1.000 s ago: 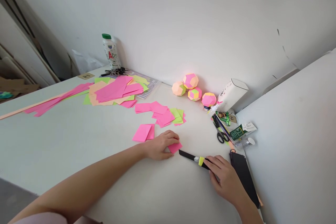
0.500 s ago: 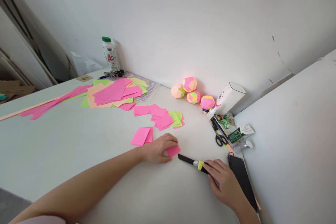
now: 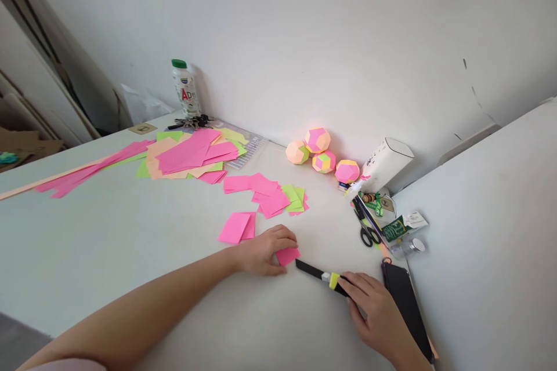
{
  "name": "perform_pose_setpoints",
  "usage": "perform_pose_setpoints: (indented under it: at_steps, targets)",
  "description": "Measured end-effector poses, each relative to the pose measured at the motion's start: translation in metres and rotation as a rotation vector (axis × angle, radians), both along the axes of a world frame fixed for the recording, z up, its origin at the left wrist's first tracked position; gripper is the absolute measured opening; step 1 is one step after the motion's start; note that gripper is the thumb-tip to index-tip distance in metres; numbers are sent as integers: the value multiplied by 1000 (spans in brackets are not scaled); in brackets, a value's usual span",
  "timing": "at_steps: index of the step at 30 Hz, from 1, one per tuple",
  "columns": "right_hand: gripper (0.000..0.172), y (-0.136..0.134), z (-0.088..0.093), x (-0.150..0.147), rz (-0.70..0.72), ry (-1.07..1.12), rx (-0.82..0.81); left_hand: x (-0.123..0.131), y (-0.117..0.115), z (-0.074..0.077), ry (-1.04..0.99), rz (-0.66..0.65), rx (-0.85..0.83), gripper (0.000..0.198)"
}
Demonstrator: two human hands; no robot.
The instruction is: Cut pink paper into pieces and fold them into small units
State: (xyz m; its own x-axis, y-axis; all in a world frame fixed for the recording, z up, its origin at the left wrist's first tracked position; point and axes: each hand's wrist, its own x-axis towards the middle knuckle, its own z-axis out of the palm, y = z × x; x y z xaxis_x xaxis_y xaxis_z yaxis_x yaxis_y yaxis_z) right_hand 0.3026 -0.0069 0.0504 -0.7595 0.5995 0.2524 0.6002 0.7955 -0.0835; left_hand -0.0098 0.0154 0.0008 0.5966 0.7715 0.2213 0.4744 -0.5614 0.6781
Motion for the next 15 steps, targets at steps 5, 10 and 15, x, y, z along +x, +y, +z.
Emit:
perform_pose_setpoints:
  at_steps: [5,10,15]
  targets:
    - [41,1,-3,4,-2,1,-25,1,0,1,0,6,4,47]
    - [42,1,-4,7,-1,7,-34,1,0,2,1,7,23,46]
    - [40,2,-2,5,20,10,-10,1,0,3,12,-2,38,44]
